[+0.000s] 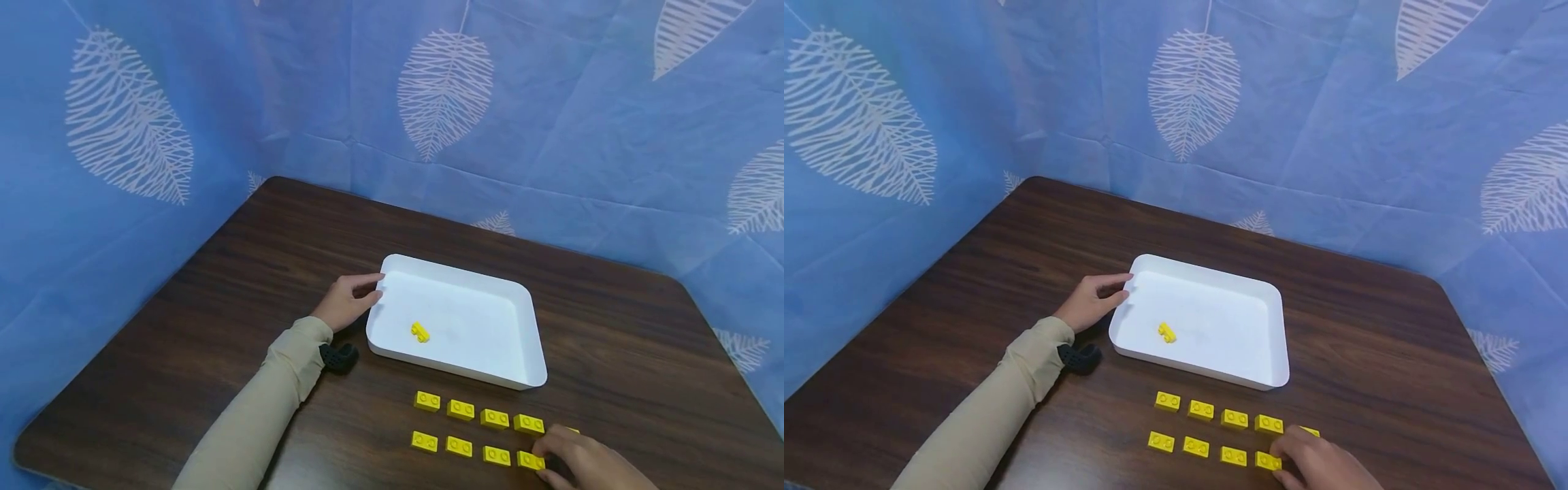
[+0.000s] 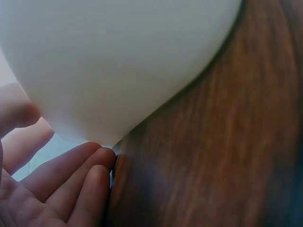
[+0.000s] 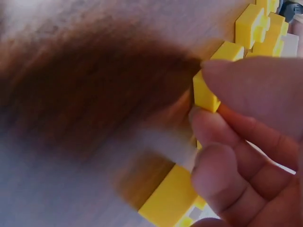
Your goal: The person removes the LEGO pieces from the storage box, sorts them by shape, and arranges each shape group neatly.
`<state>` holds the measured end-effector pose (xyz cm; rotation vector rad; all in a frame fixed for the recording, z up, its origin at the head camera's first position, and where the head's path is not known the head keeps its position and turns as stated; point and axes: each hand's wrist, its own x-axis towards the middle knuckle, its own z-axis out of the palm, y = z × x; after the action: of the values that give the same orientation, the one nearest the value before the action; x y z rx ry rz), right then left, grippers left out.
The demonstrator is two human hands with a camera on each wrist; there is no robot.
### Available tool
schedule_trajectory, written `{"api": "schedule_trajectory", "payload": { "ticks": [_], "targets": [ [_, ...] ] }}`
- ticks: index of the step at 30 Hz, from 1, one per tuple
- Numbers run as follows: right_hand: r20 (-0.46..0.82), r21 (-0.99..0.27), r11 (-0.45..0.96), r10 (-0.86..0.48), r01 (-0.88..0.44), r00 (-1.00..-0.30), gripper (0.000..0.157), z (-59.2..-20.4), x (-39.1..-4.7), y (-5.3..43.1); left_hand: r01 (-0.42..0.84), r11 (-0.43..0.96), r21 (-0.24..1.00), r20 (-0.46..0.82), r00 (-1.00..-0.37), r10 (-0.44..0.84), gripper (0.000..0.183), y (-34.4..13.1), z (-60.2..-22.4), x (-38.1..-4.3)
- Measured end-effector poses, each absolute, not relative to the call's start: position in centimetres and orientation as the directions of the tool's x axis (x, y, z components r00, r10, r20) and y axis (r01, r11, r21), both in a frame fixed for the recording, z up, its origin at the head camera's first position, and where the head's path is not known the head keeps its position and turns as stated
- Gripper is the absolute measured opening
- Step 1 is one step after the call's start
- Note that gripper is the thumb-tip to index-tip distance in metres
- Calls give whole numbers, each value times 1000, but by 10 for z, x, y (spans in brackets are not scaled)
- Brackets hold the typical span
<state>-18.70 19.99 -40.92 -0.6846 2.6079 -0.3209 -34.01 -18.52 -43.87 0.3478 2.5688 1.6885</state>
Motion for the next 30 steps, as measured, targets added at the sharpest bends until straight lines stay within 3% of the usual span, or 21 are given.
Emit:
{"api": "schedule_trajectory", "payload": {
  "ticks": [4,13,16,30],
  "targets": [
    [-345,-309,852,-515,-423,-784,15,-403,-188,201,171,370,913,90,-970,227,42,-186,-439,-342],
    [-117,-241,796,-591,-555,-798,16,-356,-216,182,167,354,920,89,-970,224,41,-187,-439,-342],
    [-51,-223,761,-633,-609,-773,13,-344,-234,164,178,353,919,99,-968,229,41,-187,-440,-341],
    [-98,-197,655,-753,-729,-650,4,-354,-314,78,198,342,919,121,-965,235,40,-189,-440,-342]
  ]
}}
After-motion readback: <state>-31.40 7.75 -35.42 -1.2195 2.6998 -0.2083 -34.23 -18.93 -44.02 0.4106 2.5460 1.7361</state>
